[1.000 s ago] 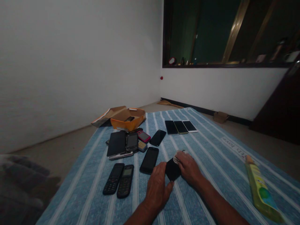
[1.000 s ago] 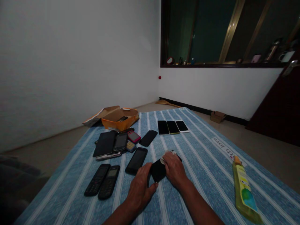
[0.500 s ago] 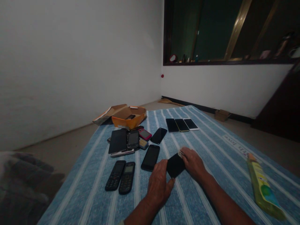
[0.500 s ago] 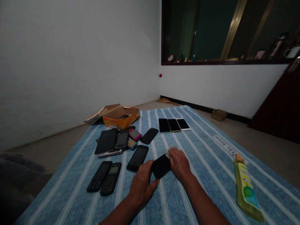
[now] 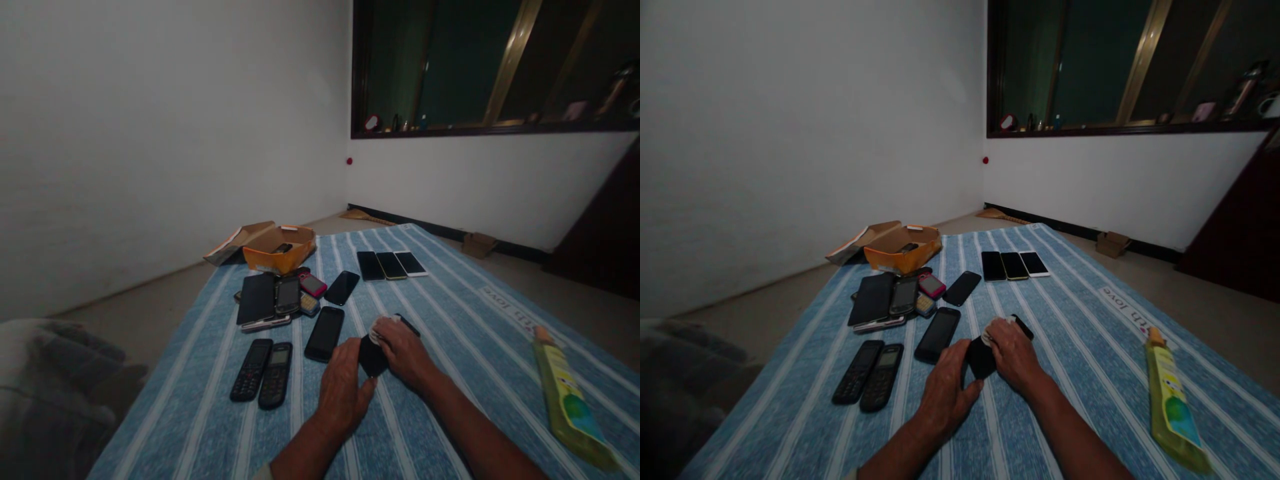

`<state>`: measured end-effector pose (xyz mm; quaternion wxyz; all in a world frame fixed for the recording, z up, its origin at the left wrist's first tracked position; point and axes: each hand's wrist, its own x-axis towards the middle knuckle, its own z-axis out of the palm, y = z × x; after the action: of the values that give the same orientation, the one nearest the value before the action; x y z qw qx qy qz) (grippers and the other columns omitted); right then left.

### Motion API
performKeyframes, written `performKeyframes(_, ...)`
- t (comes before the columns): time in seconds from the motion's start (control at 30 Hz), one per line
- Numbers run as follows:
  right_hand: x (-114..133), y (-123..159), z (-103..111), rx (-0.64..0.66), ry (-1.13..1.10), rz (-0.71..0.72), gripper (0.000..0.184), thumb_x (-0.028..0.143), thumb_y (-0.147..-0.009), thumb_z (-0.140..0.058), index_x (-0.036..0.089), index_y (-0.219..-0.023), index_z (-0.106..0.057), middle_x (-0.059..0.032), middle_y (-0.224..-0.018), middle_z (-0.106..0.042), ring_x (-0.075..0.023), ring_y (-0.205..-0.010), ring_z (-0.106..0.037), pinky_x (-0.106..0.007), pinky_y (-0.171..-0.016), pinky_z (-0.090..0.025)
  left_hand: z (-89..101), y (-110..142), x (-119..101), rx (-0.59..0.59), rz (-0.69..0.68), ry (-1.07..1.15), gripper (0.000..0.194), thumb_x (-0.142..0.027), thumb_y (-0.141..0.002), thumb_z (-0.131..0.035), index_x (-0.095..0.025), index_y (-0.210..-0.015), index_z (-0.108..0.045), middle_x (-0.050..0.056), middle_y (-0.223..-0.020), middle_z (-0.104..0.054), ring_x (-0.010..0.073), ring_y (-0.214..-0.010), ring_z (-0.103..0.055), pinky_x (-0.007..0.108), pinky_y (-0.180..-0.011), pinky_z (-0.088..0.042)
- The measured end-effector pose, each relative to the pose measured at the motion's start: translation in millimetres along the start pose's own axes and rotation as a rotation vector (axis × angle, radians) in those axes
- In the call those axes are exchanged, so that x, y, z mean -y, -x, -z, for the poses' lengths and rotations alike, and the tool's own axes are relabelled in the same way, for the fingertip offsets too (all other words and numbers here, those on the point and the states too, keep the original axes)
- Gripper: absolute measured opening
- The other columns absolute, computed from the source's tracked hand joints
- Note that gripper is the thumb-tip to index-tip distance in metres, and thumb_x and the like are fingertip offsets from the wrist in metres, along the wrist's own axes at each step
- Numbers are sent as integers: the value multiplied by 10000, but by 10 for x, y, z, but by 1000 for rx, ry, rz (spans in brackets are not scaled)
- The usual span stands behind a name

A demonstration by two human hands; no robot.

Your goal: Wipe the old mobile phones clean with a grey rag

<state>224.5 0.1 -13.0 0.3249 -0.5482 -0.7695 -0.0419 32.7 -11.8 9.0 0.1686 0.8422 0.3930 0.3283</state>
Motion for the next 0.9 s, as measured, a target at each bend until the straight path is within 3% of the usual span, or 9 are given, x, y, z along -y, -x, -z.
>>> performKeyframes(0.33, -77, 10, 112, 13, 68, -109, 300, 115, -892, -457, 222, -1099, -647, -93, -1216, -676, -247, -1155, -615, -463, -1044, -423, -34, 49, 21, 21, 12, -11, 534, -158, -725, -581, -215, -1233, -427, 91, -1186, -574, 282, -1074, -538, 471, -930, -480)
performKeyframes(0.53, -121, 41, 103, -5, 62, -116, 304, 140, -894, -445, 219, -1095, -659, -97, -1198, -687, -250, -1128, -631, -460, -1021, -450, -38, 59, 2, 35, 34, -25, 568, -160, -720, -594, -212, -1258, -418, 88, -1158, -581, 289, -1087, -535, 466, -918, -479)
performKeyframes(0.73, -200, 96, 98, -31, 65, -153, 324, 179, -905, -424, 197, -1140, -647, -118, -1214, -679, -260, -1154, -620, -454, -1014, -458, 28, 32, -82, 77, 59, -9, 440, -156, -734, -591, -191, -1158, -477, 87, -1098, -593, 279, -1068, -533, 442, -917, -474)
performKeyframes(0.9, -175, 144, 14, -46, 73, -120, 353, 141, -878, -420, 180, -1149, -641, -129, -1239, -665, -271, -1192, -596, -488, -1027, -446, 11, 46, -76, 79, 57, -14, 501, -156, -734, -597, -174, -1211, -446, 104, -1148, -579, 284, -1083, -520, 452, -946, -459)
